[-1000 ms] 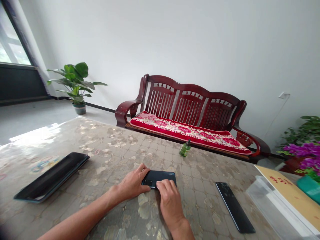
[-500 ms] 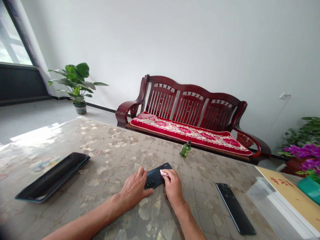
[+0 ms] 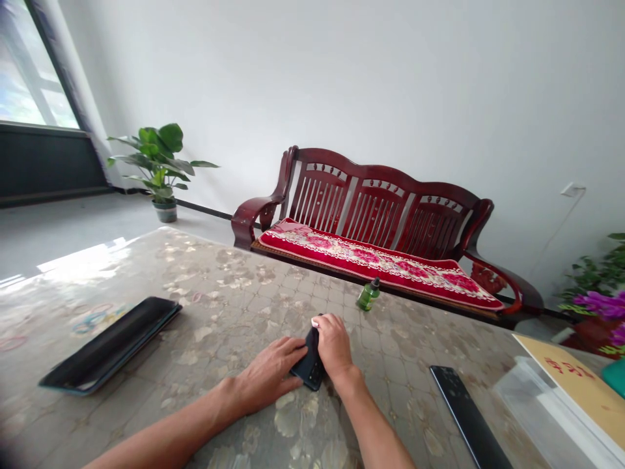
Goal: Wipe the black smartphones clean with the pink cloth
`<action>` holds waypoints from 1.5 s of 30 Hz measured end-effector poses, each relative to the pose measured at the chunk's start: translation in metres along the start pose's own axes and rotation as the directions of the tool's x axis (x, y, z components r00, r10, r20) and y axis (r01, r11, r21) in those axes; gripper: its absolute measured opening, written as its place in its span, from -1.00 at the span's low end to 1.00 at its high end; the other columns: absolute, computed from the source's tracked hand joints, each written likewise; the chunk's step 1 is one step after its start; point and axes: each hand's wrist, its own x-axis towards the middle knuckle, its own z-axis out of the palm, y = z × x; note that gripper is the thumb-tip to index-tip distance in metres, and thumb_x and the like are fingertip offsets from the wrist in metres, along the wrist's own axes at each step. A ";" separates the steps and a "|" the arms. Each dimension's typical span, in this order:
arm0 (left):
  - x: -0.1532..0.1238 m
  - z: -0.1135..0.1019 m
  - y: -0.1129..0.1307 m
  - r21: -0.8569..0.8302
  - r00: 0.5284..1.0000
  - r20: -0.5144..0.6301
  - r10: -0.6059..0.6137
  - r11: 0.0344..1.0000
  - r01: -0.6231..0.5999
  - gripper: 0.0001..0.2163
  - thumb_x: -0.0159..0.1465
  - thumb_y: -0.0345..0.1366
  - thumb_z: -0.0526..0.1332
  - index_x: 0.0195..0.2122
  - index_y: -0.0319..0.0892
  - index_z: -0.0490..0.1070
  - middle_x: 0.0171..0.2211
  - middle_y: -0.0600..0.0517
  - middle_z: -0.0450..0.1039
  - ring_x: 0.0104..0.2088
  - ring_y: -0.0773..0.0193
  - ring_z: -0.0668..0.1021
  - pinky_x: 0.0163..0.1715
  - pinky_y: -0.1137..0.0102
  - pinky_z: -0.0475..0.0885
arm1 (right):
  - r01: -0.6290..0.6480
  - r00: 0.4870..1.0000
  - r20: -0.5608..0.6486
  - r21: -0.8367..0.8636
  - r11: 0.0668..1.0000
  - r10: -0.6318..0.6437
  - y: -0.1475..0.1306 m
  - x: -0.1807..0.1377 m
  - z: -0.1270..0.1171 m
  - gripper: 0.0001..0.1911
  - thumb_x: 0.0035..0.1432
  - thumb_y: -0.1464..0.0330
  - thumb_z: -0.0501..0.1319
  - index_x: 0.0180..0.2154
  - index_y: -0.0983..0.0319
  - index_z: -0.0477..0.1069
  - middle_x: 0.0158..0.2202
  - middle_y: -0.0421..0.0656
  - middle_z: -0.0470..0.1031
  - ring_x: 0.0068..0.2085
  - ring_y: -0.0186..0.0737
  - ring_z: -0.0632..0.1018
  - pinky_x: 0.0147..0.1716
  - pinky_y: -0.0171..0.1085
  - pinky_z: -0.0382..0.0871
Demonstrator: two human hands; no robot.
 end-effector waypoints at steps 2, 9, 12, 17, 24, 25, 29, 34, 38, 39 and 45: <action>0.002 0.000 -0.001 0.009 1.000 0.015 0.012 1.000 -0.012 -0.70 0.27 -0.23 0.24 0.02 -0.10 0.35 0.03 -0.03 0.41 0.03 0.11 0.43 0.10 0.34 0.29 | 0.073 0.995 0.080 -0.151 0.986 -0.062 -0.006 0.003 0.000 -0.71 0.24 0.51 0.04 -0.22 0.16 0.51 -0.23 -0.15 0.52 -0.13 -0.18 0.45 -0.09 -0.27 0.29; 0.006 0.006 -0.001 0.140 0.999 0.031 -0.009 0.990 0.005 -0.69 0.28 -0.16 0.26 0.00 -0.14 0.38 0.04 -0.07 0.43 0.00 0.04 0.49 0.05 0.23 0.35 | 0.098 0.981 0.192 -0.404 0.910 -0.021 -0.002 0.011 -0.019 -0.72 0.25 0.53 0.06 -0.21 0.15 0.50 -0.20 -0.13 0.51 -0.12 -0.15 0.42 -0.08 -0.27 0.25; 0.007 0.007 0.001 0.168 1.000 0.021 -0.007 0.986 0.003 -0.67 0.26 -0.16 0.30 0.00 -0.16 0.39 0.05 -0.09 0.43 -0.01 0.02 0.50 0.03 0.21 0.36 | 0.048 0.988 0.152 -0.429 0.902 0.019 0.005 0.006 -0.029 -0.72 0.25 0.54 0.05 -0.23 0.16 0.50 -0.22 -0.12 0.51 -0.14 -0.15 0.43 -0.10 -0.27 0.25; 0.005 0.008 0.007 0.207 0.999 0.016 -0.028 0.978 0.024 -0.64 0.23 -0.16 0.33 0.00 -0.18 0.39 0.04 -0.10 0.44 -0.02 0.01 0.51 0.01 0.21 0.38 | 0.024 0.993 0.114 -0.410 0.912 0.025 0.006 -0.019 -0.038 -0.70 0.25 0.54 0.04 -0.22 0.15 0.50 -0.26 -0.14 0.51 -0.18 -0.16 0.45 -0.16 -0.29 0.28; 0.006 0.008 0.010 0.233 1.000 0.018 -0.024 0.972 0.019 -0.65 0.23 -0.19 0.34 -0.02 -0.21 0.40 0.02 -0.10 0.45 -0.05 0.02 0.51 0.01 0.21 0.40 | 0.111 0.989 0.130 -0.316 0.942 -0.073 0.001 -0.043 -0.038 -0.67 0.24 0.57 0.03 -0.18 0.13 0.49 -0.24 -0.15 0.50 -0.16 -0.18 0.46 -0.14 -0.28 0.32; 0.006 0.007 0.010 0.234 0.999 0.026 -0.022 0.972 0.016 -0.65 0.23 -0.19 0.34 -0.02 -0.22 0.40 0.02 -0.10 0.45 -0.05 0.02 0.51 0.01 0.22 0.40 | 0.106 0.990 0.121 -0.325 0.940 -0.070 0.002 -0.040 -0.039 -0.68 0.24 0.56 0.03 -0.18 0.13 0.49 -0.24 -0.15 0.50 -0.16 -0.17 0.46 -0.13 -0.27 0.32; 0.006 0.007 0.010 0.228 0.999 0.034 -0.033 0.973 0.024 -0.65 0.23 -0.19 0.34 -0.01 -0.22 0.40 0.03 -0.11 0.44 -0.03 0.02 0.51 0.02 0.22 0.40 | 0.061 0.996 0.081 -0.354 0.933 -0.035 0.008 -0.023 -0.038 -0.68 0.23 0.57 0.04 -0.21 0.16 0.50 -0.26 -0.13 0.50 -0.17 -0.16 0.46 -0.14 -0.26 0.33; 0.005 0.007 0.012 0.225 0.999 0.014 -0.044 0.974 0.040 -0.68 0.26 -0.18 0.31 -0.02 -0.20 0.39 0.03 -0.11 0.44 -0.04 0.03 0.52 0.00 0.21 0.41 | 0.071 0.996 0.080 -0.301 0.951 -0.049 0.008 -0.042 -0.036 -0.68 0.25 0.57 0.03 -0.17 0.17 0.49 -0.28 -0.14 0.48 -0.18 -0.18 0.48 -0.16 -0.27 0.34; 0.005 0.007 0.013 0.223 0.999 0.013 -0.037 0.974 0.033 -0.70 0.26 -0.18 0.31 -0.04 -0.17 0.38 0.00 -0.09 0.45 -0.04 0.04 0.51 0.00 0.22 0.41 | 0.129 0.989 0.101 -0.242 0.962 -0.107 0.003 -0.067 -0.038 -0.69 0.30 0.53 0.01 -0.12 0.15 0.47 -0.26 -0.15 0.48 -0.19 -0.21 0.49 -0.17 -0.28 0.36; 0.005 0.007 0.014 0.225 0.999 0.012 -0.037 0.974 0.034 -0.70 0.26 -0.19 0.31 -0.04 -0.16 0.38 0.00 -0.09 0.45 -0.04 0.04 0.51 0.00 0.22 0.40 | 0.137 0.988 0.099 -0.240 0.961 -0.116 0.002 -0.068 -0.039 -0.68 0.29 0.54 0.01 -0.12 0.15 0.46 -0.26 -0.15 0.48 -0.19 -0.21 0.49 -0.17 -0.28 0.36; 0.005 0.007 0.014 0.240 0.999 0.019 -0.042 0.970 0.037 -0.70 0.26 -0.18 0.30 -0.04 -0.19 0.38 -0.01 -0.10 0.44 -0.05 0.03 0.51 -0.01 0.22 0.40 | 0.128 0.990 0.091 -0.309 0.942 -0.104 -0.001 -0.036 -0.036 -0.67 0.20 0.61 0.06 -0.21 0.15 0.49 -0.26 -0.15 0.50 -0.16 -0.19 0.47 -0.14 -0.27 0.35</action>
